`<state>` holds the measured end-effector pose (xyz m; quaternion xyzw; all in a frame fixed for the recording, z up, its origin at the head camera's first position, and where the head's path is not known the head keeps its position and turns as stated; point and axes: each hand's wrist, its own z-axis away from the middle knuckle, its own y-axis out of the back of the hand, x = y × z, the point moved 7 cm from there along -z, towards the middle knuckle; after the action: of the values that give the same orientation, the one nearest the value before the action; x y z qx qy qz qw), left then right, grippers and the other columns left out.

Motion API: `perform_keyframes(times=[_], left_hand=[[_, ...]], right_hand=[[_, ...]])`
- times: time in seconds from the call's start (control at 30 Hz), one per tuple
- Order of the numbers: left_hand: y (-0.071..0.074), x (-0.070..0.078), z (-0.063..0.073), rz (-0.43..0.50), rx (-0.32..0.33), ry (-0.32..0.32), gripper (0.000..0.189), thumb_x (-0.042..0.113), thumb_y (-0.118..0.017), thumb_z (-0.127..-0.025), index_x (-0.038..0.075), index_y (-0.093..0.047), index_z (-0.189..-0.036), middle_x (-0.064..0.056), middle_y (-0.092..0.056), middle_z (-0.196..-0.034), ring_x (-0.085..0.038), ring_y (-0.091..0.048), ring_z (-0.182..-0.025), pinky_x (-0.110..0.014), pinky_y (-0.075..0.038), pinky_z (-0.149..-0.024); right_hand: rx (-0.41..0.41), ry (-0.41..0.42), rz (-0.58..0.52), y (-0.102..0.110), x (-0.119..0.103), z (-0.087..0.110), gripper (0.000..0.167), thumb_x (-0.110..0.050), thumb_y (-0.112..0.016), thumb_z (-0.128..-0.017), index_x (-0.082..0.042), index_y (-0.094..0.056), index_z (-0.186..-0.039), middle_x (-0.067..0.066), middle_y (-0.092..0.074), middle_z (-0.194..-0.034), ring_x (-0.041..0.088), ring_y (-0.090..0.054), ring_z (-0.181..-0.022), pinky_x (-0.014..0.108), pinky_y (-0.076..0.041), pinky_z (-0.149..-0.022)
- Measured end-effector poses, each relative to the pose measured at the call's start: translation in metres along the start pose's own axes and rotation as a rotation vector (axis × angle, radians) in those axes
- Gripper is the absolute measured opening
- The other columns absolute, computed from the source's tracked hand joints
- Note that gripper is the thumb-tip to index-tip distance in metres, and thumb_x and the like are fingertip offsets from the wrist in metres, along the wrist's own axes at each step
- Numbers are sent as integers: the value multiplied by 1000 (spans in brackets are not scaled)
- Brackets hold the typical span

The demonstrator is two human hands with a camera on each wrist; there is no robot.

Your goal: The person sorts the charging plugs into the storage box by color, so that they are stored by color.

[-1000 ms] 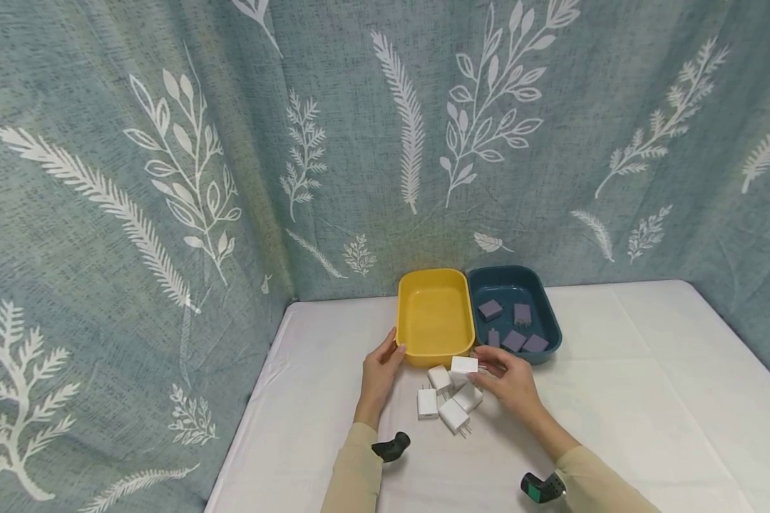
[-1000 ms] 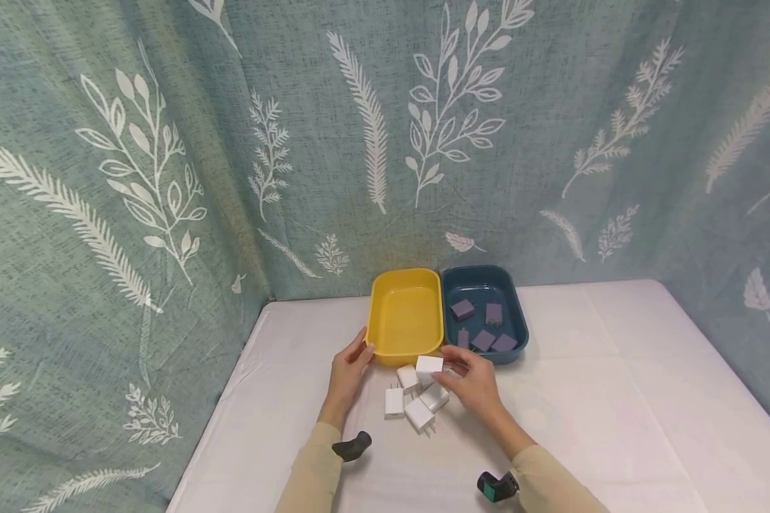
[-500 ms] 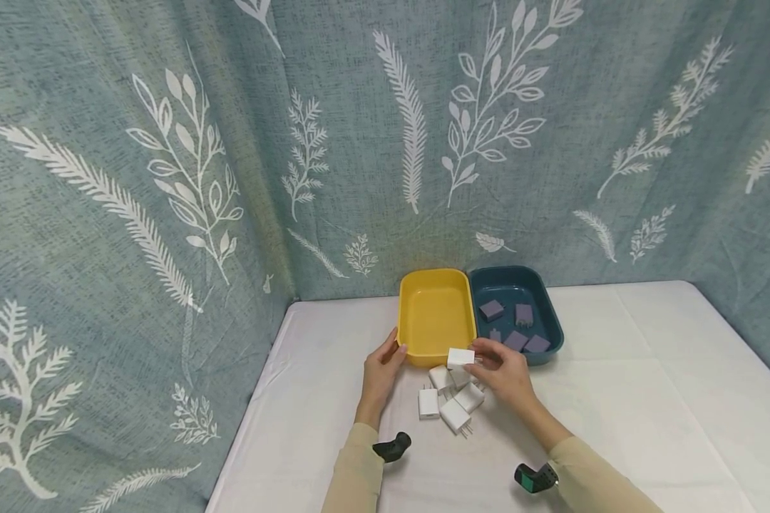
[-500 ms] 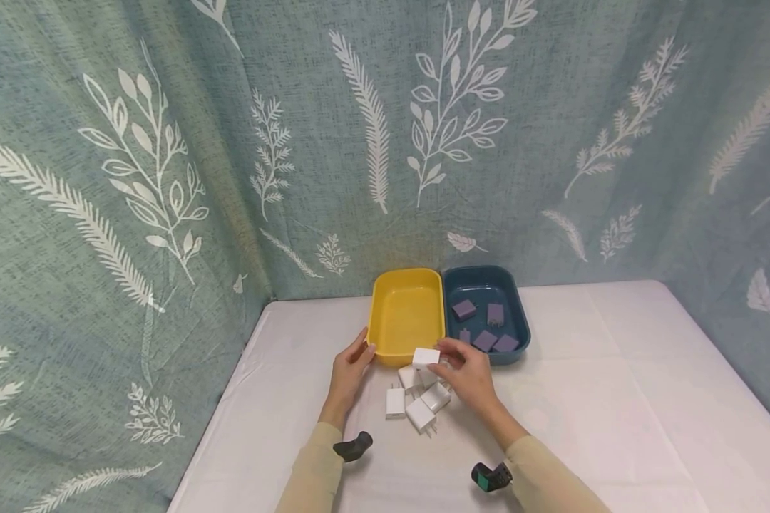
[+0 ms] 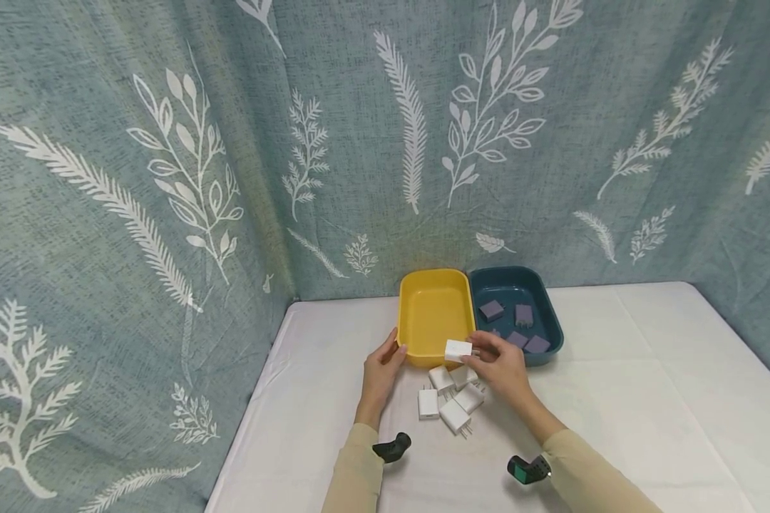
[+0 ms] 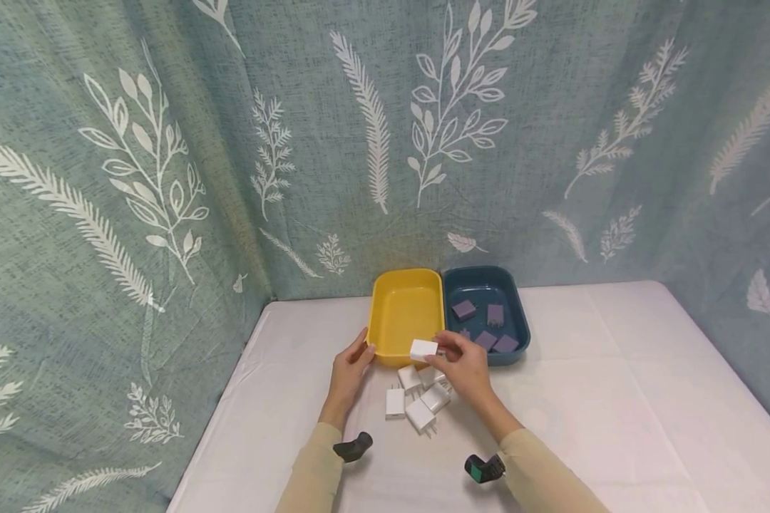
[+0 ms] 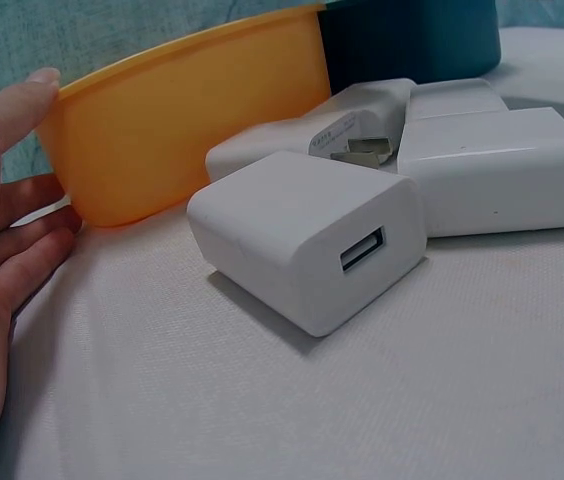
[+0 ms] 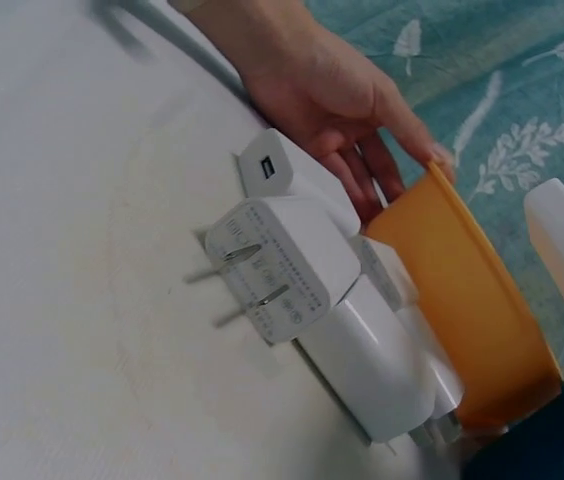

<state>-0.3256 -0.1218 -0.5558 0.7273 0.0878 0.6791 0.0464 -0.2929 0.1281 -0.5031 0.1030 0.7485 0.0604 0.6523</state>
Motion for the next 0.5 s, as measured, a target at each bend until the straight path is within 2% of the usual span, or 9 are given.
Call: perform_keyframes(times=[0.2,0.4,0.5], left_hand=[[-2,1,1,9,-31,18,53,37,-62,-95,28,-47,-145,3,-48,-149,-19,-45,-138,-38,-41,-113],[2,30,13,-29,-55,8,53,30,-60,-97,18,-44,-147,-2,-47,-149,-22,-46,-138,-39,-42,-112],[3,34,15,-31,-58,11,52,30,-59,-98,18,-44,-147,-2,-48,-149,-22,-46,-138,-39,-42,-112]], right_hand=[[21,-18,-1,-1,2,-4,47,-7,-81,-77,-2,-65,-121,17,-67,-119,29,-66,-111,25,-55,-92],[14,-28,17,-3,-1,-8,47,-11,-81,-79,-4,-65,-122,14,-68,-119,26,-66,-112,27,-54,-93],[16,-21,33,-4,-4,-10,44,-14,-80,-80,-7,-66,-120,11,-69,-118,23,-66,-111,27,-54,-93]])
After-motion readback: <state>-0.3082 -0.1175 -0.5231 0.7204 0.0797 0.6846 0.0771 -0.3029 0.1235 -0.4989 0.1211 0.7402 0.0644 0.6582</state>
